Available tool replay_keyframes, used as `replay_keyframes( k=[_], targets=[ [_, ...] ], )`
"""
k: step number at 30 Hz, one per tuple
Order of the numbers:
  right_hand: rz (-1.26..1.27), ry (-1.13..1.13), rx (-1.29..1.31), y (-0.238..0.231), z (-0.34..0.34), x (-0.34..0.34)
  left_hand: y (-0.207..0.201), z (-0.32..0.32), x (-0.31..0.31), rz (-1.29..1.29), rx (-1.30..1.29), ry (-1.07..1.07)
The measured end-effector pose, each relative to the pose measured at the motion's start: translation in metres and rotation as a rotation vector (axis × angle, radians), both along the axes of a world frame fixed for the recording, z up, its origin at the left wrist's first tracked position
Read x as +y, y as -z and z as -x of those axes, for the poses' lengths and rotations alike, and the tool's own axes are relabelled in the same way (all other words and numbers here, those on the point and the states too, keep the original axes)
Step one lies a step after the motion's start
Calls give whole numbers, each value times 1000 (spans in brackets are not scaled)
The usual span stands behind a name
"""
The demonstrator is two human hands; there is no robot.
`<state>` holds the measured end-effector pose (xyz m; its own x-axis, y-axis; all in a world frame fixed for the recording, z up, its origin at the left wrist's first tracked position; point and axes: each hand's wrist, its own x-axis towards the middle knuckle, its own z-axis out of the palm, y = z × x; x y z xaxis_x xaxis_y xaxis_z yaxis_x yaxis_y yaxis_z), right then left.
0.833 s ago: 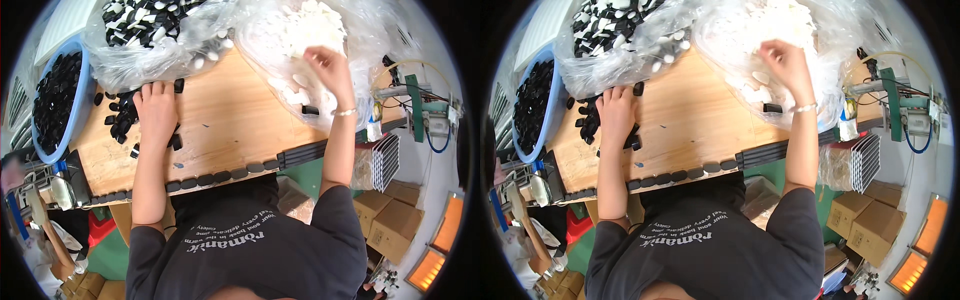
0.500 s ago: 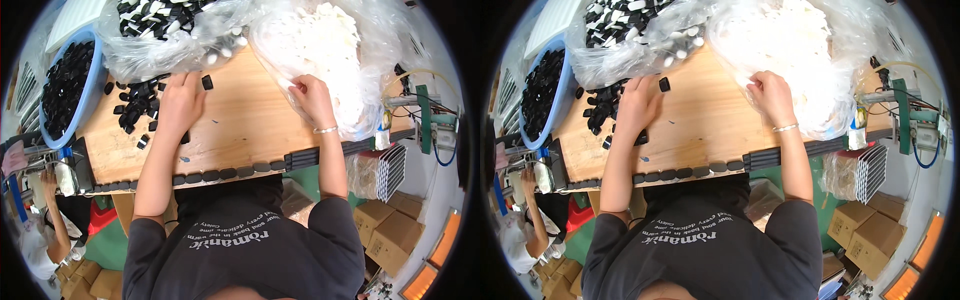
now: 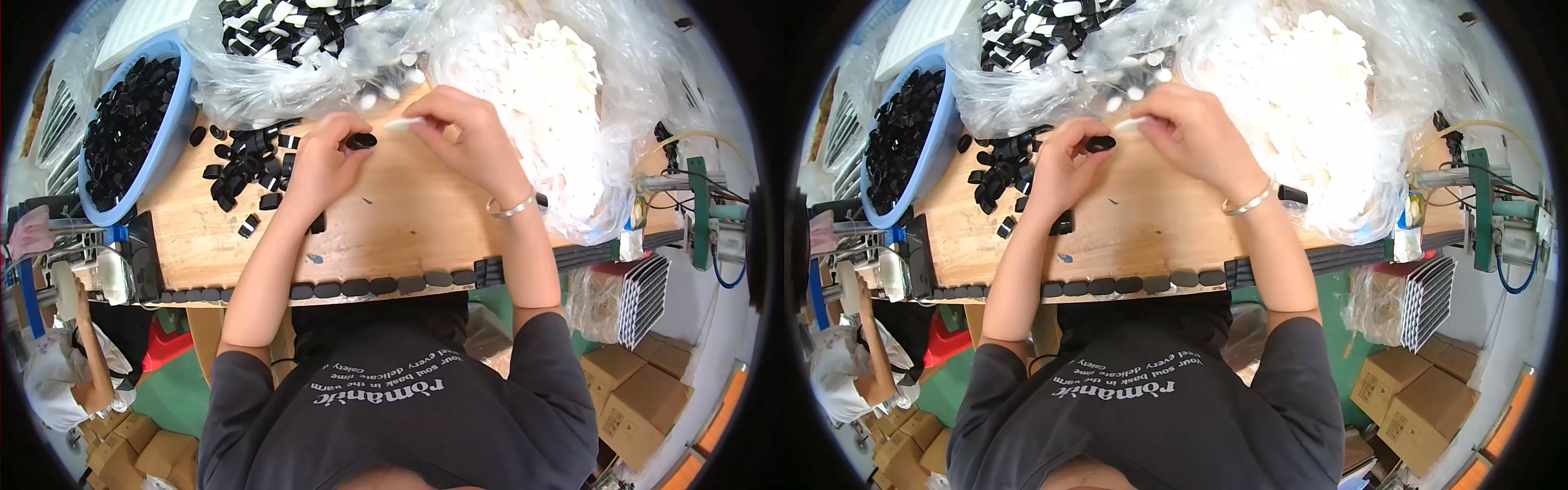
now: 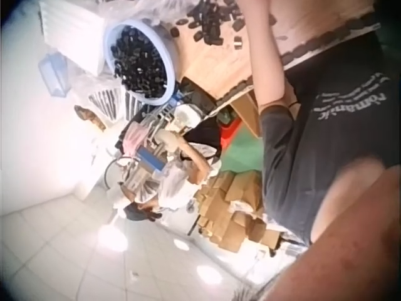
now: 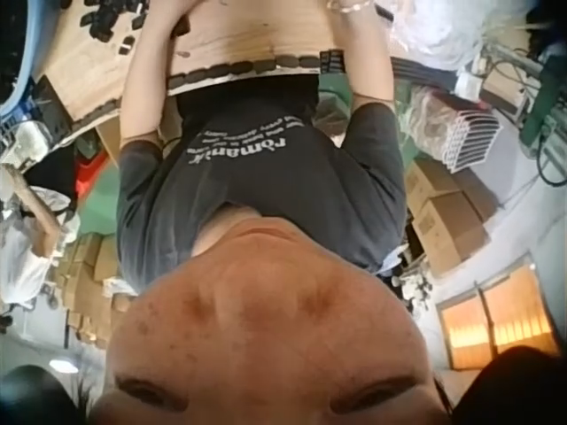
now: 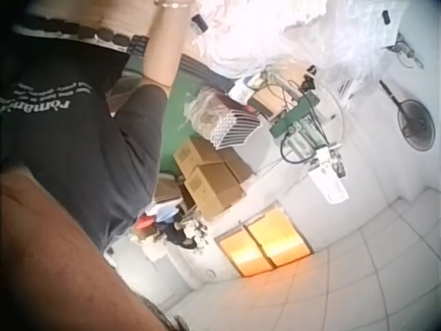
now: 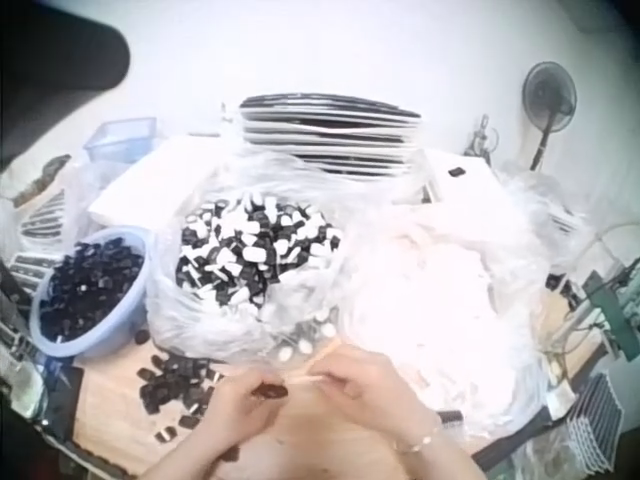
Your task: Assembling small black and white plastic components at a workbench.
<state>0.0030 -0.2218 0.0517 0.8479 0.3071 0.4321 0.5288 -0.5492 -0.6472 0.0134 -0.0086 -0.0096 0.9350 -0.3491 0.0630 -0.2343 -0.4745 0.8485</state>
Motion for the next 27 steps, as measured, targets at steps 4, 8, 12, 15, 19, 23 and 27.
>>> replay_keyframes(
  k=[4,8,12,15,19,23,27],
  targets=[
    [-91,-117,-22,12,4,16,2,2,0,240,-195,28],
    [-141,-106,-52,23,8,24,-2,8,-6,350,-178,-3],
    [-60,-122,-62,29,10,26,-6,11,-5,318,-202,-23],
    [-108,-146,26,32,13,27,-8,12,-5,330,-216,-25],
    [-128,-165,82,38,12,26,-8,14,-7,264,-279,-7],
    [-251,-168,213,52,7,24,-9,14,-10,249,-285,-39],
    [-759,-131,672,49,8,24,-8,13,-13,649,-107,-116]
  ],
)
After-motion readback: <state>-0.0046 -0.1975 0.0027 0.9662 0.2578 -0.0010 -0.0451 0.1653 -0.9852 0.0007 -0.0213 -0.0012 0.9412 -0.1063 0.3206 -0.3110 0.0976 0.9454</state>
